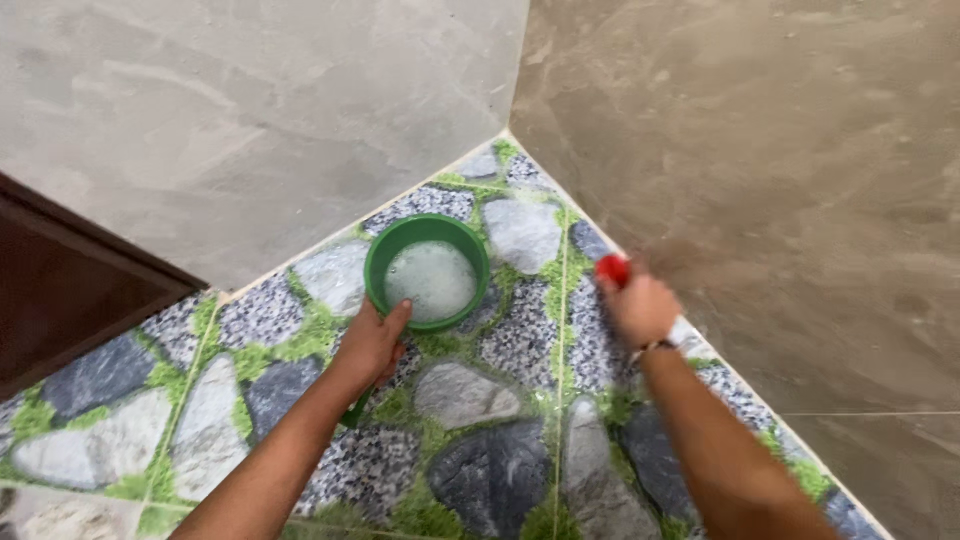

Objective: The person scrubs a tiled floor with a red sponge and soapy water from a green scoop. They repeatedly dip the sponge into the scoop and scrub the floor tiles and grout lines in a corner area.

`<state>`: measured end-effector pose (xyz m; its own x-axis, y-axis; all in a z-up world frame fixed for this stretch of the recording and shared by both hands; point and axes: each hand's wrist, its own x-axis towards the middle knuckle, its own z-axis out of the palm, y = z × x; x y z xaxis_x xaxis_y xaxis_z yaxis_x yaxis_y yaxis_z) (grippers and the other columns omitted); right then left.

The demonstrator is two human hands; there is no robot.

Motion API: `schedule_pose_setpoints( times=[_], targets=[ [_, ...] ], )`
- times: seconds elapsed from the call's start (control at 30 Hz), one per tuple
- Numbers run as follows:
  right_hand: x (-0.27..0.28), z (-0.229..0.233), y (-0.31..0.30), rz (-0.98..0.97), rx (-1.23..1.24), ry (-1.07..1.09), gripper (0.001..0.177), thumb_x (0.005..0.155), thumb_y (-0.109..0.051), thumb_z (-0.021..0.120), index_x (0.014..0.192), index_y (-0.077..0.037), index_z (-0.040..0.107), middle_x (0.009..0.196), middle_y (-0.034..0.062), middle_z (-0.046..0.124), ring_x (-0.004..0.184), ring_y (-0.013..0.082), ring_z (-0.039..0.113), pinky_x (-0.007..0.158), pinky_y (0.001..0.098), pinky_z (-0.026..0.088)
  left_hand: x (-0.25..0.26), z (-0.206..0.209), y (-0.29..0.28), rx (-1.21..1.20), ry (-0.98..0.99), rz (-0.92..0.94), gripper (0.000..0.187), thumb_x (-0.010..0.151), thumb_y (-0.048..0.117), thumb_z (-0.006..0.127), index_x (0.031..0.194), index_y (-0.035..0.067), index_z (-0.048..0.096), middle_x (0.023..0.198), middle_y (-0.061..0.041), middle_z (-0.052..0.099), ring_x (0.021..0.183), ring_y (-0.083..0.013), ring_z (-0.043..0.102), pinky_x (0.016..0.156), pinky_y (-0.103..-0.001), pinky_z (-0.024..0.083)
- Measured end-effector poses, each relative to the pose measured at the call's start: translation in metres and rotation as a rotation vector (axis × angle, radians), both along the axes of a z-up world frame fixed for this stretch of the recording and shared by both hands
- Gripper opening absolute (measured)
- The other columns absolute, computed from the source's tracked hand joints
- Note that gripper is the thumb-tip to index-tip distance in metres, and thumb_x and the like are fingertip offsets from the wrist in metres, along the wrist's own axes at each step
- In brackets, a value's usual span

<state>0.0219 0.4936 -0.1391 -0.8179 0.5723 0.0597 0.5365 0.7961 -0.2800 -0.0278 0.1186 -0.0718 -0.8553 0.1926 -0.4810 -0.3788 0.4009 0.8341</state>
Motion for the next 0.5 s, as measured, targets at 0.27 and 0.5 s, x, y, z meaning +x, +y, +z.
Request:
schedule_pose_setpoints(
  times=[0.27,0.5],
  targets=[
    [0.118,-0.007,-0.005,0.044,-0.187,-0.213,0.061,0.087,-0.064,0.059,0.137,-0.03,0.06,0.083,0.0084,0.078,0.059,0.0266,0.075,0.053,0.0385,0.059,0.006,-0.01,0.011,0.078,-0.019,0.044,0.059,0.098,0.035,0.056,0.149,0.016,0.034,0.055,-0.007,0.049,0.038,-0.019,0.041,0.034,-0.035,0.032],
    [0.032,-0.009,0.029,-0.043,0.018,-0.055,0.059,0.089,-0.062,0.063,0.132,-0.021,0.063,0.091,0.0213,0.076,0.082,0.0409,0.074,0.072,0.0521,0.059,0.022,0.014,0.036,-0.129,0.039,-0.032,0.087,0.098,0.03,0.058,0.162,0.016,0.001,0.064,-0.013,0.061,0.047,-0.0215,0.054,0.043,-0.036,0.043]
  ],
)
